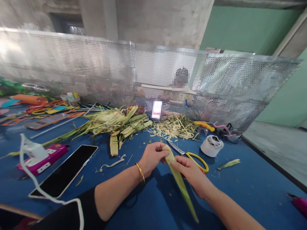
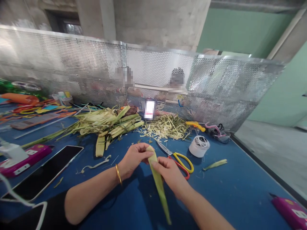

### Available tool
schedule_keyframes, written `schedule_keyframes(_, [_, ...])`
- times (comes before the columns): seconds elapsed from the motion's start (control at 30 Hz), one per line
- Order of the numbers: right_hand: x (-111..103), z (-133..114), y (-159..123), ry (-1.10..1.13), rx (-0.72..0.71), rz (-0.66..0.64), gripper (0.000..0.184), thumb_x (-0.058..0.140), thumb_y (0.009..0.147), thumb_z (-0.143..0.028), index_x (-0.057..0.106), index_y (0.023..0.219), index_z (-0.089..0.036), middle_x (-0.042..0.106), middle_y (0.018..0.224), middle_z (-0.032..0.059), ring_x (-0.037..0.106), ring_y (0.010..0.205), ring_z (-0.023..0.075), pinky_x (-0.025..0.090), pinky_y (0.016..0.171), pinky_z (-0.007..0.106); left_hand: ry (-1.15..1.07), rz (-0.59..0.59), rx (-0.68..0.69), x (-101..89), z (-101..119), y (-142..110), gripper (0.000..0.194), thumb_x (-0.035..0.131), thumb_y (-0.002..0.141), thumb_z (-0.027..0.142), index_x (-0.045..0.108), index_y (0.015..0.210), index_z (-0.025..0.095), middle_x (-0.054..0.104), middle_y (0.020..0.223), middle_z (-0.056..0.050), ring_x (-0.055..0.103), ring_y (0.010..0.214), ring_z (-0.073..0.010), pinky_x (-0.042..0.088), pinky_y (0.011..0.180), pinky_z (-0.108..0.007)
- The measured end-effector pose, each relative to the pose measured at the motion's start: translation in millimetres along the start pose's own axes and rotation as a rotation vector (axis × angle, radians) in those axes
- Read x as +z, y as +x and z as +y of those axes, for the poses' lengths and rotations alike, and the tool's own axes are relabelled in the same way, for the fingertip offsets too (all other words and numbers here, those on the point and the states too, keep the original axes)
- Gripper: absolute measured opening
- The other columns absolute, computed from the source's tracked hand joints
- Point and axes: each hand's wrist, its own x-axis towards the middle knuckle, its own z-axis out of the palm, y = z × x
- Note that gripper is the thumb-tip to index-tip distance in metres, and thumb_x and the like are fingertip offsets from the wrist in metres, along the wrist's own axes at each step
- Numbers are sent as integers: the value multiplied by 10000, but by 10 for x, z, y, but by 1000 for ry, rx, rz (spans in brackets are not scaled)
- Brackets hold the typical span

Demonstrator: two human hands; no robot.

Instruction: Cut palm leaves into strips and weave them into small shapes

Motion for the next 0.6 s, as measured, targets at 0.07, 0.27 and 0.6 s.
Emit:
schedule_keyframes(0.07, [5,8,-1,45,30,0,403,678,642,-557,542,668,-179,449,511,-63,403,450,75,301,419,202,13,-57,-42,-11,2,1,166,703,592,215,607,701,135,592,573,29,538,501,-82,458,509,-210])
schedule_keyframes(0.27, [4,30,0,11,-27,77,369,711,635,-467,473,590,-189,484,465,-68,445,413,74,359,402,198,-45,49,-127,-13,2,-1,262,750,560,241,559,711,142,592,610,25,540,523,-79,463,518,-210])
schedule_keyframes(0.6, [19,26,-10,74,-20,3,341,723,658,-438,528,744,-171,612,622,-23,560,524,100,435,454,204,123,-84,-20,30,-4,-42,218,688,596,251,510,691,170,484,517,80,400,415,-50,310,371,-171])
